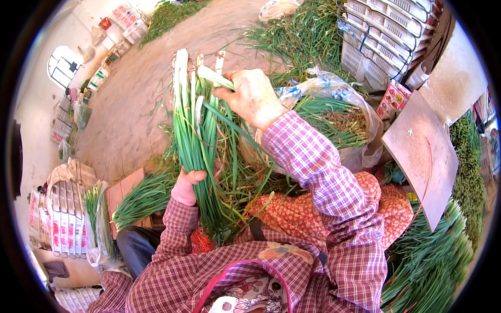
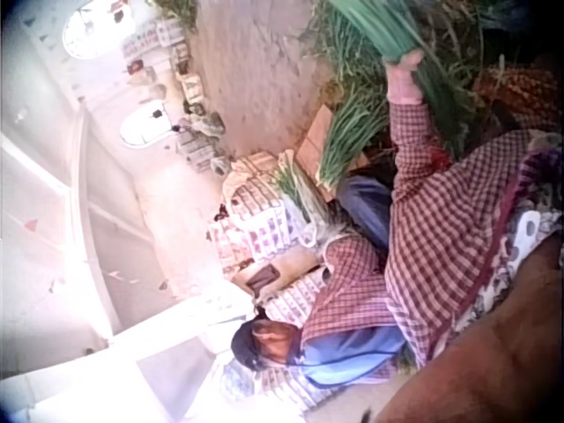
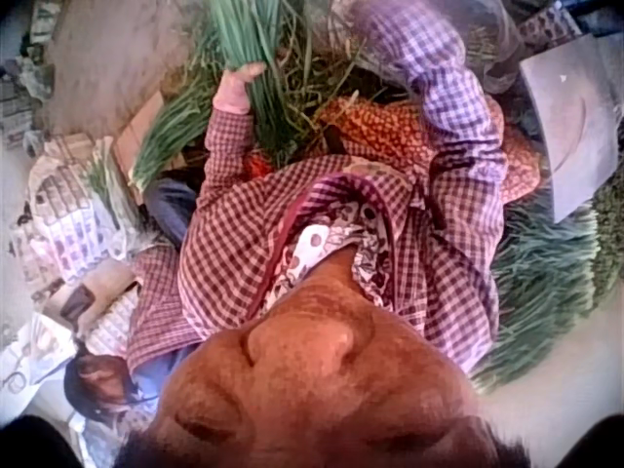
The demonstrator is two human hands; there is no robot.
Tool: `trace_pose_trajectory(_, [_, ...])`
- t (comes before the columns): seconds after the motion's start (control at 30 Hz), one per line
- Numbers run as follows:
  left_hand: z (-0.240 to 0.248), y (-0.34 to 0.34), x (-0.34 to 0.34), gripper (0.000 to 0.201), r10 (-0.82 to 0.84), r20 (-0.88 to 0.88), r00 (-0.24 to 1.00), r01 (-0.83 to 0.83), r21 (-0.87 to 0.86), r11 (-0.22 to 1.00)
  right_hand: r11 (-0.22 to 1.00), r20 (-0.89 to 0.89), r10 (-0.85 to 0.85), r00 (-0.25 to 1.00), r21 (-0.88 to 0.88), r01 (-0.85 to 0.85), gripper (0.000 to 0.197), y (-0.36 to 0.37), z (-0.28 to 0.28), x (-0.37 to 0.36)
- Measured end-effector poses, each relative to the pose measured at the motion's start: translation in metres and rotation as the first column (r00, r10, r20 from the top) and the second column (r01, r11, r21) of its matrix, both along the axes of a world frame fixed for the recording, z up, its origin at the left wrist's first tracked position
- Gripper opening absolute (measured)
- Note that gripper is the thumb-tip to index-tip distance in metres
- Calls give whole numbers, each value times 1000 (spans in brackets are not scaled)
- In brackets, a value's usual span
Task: The person bundles green onions with a red tie and removes the outer layers from the bulbs of the green onions.
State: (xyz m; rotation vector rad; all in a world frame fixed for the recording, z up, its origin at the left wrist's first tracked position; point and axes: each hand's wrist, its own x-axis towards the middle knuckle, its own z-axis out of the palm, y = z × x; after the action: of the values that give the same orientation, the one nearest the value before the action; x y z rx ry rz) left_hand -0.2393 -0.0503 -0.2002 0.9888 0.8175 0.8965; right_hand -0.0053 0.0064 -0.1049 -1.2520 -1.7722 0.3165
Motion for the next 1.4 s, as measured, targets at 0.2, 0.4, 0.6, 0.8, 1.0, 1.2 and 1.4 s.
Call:
trace_pose_trajectory(0.2, [-3, 8, -5, 59, 121, 13, 993, -122, 26, 992, 999, 221, -13, 975, -35, 21, 27, 0, 2, 32])
trace_pose_trajectory(0.4, [-21, 13, -24, 45, 142, -18, 990, -142, -11, 990, 990, 368, -136, 920, 90, 110, 26, 16, -10, 59])
trace_pose_trajectory(0.6, [-18, -3, -34, 43, 224, -19, 974, -224, -6, 975, 864, 90, -504, 859, 61, 500, 29, 23, -2, 136])
trace_pose_trajectory(0.8, [-27, 2, -37, 44, 69, 145, 987, -62, -52, 997, 986, 185, -165, 969, 4, 167, 33, -1, -24, 79])
trace_pose_trajectory(1.0, [-25, 3, -18, 43, -47, 199, 979, 73, -127, 989, 966, -413, 119, 903, -164, -202, 49, -8, -27, 46])
trace_pose_trajectory(1.2, [-28, 4, -1, 44, -170, 447, 878, 297, -231, 926, 761, -713, 245, 656, -277, -586, 29, -10, -21, 25])
trace_pose_trajectory(1.4, [-12, 4, -7, 68, -151, 353, 923, 230, -192, 954, 926, -575, 99, 812, -245, -286, 28, -24, -20, 1])
